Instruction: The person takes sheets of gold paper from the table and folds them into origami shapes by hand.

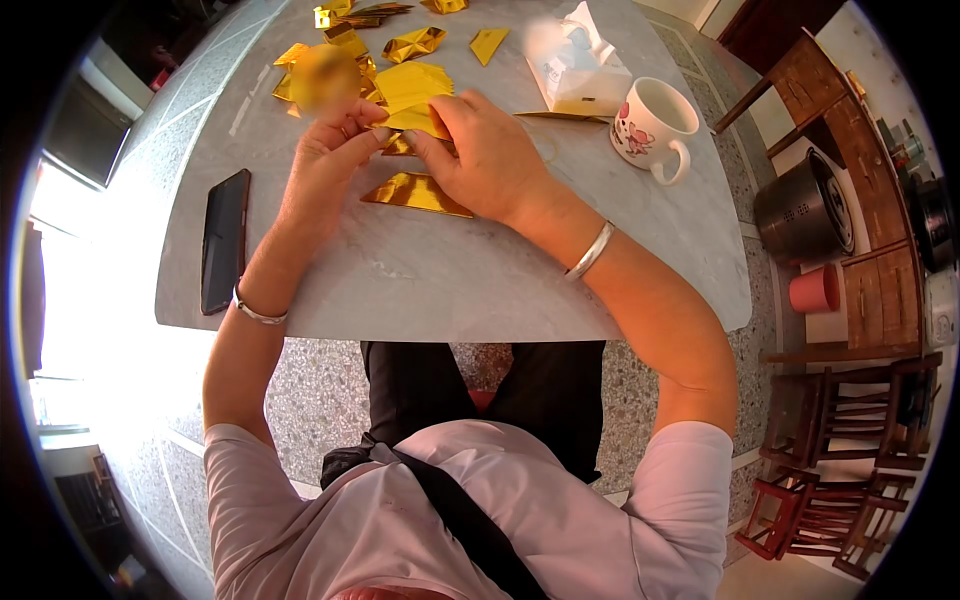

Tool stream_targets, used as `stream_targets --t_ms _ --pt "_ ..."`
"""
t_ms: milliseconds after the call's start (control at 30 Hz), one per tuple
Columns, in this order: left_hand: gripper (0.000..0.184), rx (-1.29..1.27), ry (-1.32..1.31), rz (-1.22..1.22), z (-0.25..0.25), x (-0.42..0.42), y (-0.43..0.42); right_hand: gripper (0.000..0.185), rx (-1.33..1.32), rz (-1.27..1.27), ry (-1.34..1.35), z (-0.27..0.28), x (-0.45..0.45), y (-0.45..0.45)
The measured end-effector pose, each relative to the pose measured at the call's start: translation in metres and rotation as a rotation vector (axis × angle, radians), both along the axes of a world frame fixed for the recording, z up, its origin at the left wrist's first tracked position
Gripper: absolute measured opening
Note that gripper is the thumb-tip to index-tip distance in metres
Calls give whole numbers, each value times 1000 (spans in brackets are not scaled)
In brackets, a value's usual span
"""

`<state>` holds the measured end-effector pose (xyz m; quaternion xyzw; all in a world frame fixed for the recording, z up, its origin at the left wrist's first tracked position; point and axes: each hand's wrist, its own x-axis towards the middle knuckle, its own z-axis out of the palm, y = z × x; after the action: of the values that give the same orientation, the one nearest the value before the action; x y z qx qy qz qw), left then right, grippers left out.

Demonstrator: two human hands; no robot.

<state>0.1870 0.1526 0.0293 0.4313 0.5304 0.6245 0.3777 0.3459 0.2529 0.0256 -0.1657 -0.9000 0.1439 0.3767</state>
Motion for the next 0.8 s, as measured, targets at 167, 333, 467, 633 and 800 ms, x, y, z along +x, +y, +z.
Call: stream_targets --t_ms 167,333,467,633,800 --pt "17 -15 65 68 -6 0 3 33 51 -38 -43 0 1 0" --pt "18 -67 195 133 -3 4 4 32 63 -40 -31 0 1 1" --pt "18 -53 264 131 -6 3 5 30 64 -40 1 -1 0 1" --pt "17 -51 363 174 -7 3 6 24 120 -55 1 -1 -1 2" --pt "16 -127 346 169 4 9 1 20 343 -74 -46 4 -2 3"
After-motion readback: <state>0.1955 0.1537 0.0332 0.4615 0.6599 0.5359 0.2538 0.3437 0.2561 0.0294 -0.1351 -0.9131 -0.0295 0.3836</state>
